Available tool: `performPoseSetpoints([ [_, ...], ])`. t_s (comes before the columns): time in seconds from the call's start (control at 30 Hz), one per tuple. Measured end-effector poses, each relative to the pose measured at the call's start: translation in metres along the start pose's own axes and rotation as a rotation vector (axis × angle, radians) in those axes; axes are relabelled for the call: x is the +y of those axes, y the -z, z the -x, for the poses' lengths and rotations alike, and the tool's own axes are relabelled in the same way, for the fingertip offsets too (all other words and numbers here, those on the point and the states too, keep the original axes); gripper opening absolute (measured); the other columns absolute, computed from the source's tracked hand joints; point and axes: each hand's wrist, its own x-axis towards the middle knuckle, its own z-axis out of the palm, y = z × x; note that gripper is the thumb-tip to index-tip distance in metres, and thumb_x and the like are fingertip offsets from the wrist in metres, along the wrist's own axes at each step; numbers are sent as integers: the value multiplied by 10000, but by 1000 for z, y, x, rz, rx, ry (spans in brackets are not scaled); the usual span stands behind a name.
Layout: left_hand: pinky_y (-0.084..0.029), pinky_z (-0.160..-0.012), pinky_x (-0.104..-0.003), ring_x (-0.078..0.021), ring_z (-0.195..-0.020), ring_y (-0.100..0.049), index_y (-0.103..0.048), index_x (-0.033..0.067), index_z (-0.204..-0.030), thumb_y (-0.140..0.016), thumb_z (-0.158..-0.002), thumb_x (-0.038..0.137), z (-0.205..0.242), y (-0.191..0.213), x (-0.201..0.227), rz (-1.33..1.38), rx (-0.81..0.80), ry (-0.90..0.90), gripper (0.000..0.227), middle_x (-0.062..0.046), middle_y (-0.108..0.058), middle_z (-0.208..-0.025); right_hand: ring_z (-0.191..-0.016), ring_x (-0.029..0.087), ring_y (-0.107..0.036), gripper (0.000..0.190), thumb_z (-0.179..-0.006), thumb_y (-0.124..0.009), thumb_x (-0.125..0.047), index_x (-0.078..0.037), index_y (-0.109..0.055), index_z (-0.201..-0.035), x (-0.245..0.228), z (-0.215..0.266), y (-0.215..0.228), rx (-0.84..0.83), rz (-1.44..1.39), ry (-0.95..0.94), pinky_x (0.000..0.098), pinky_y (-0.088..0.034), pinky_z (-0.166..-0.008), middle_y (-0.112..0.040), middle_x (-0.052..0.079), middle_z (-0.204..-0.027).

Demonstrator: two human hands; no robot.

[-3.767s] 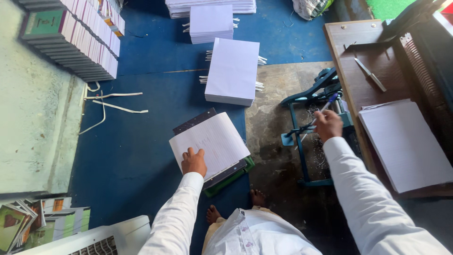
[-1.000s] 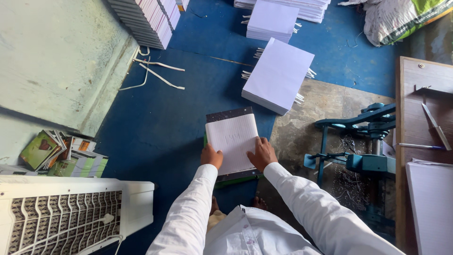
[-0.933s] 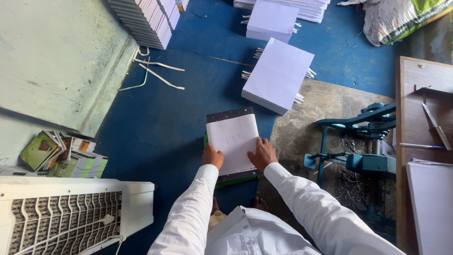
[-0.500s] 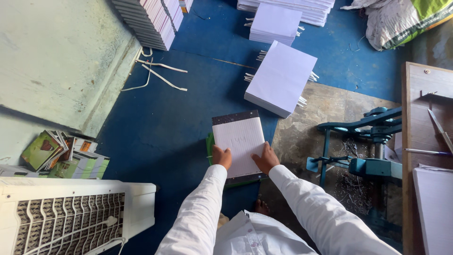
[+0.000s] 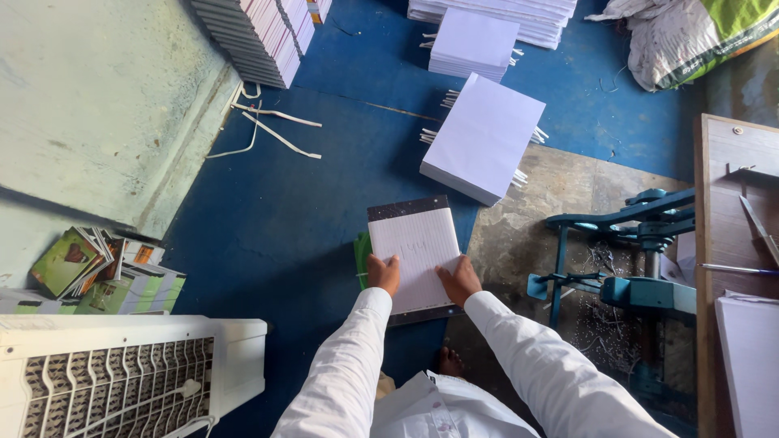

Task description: The person stacks printed covers and paper sheets, places them on a green stool, writes on the top sheet with a pen, and ties the stack with a white string to form a notebook.

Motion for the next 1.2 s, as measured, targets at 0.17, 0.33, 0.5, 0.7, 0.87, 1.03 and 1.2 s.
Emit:
performPoseSetpoints([
  [0.17,-512,-1007,-437,-421,-1185,-630,-427,-78,-1296,-740,-878,437,-2,8,7,-27,-125,74,734,-297,-553,-1327,-980,387,-751,706,-943,-653,-435,93,-380,-1326,10,-15,-5,-72,-36,-110,432,-639,-811,-643,325,-1217],
  [0.33,-524,-1001,-424,-415,-1167,-658,-445,-56,-1285,-751,-852,501,1,17,14,-73,-186,139,770,-294,-598,-1308,-947,377,-764,748,-963,-624,-491,117,-370,-1317,19,-26,-10,-102,2,-117,414,-637,-798,-658,336,-1178],
  [0.5,-530,-1002,-409,-421,-1169,-675,-431,-66,-1284,-761,-840,528,-3,15,9,-67,-197,137,812,-309,-621,-1304,-925,361,-769,801,-949,-642,-527,127,-350,-1310,17,-32,-11,-145,-4,-177,402,-641,-796,-666,340,-1154],
  [0.7,-522,-996,-401,-407,-1164,-663,-419,-52,-1294,-767,-847,522,-12,10,-4,-15,-236,131,806,-298,-600,-1311,-933,354,-767,841,-914,-643,-565,89,-309,-1323,6,-32,-7,-184,-12,-266,395,-630,-816,-663,313,-1167],
  [0.87,-521,-996,-410,-410,-1166,-658,-435,-46,-1289,-778,-840,517,-11,7,-8,-1,-188,78,798,-295,-603,-1307,-959,354,-765,861,-920,-626,-598,109,-328,-1311,12,-34,-11,-186,-2,-239,388,-625,-828,-656,326,-1191],
  [1.03,-476,-1068,-421,-424,-1297,-544,-238,-45,-1484,-802,-814,527,2,7,-1,-62,-88,30,1046,-300,-437,-1468,-971,357,-760,908,-931,-626,-625,146,-318,-1300,23,-37,-17,-181,50,-207,387,-624,-826,-639,342,-1191],
  [1.2,-494,-1090,-425,-409,-1414,-448,25,27,-1616,-769,-813,590,16,15,19,-247,-52,115,1262,-255,-264,-1618,-979,361,-756,897,-907,-629,-626,113,-331,-1319,20,-39,-17,-163,16,-249,399,-626,-824,-625,324,-1215],
])
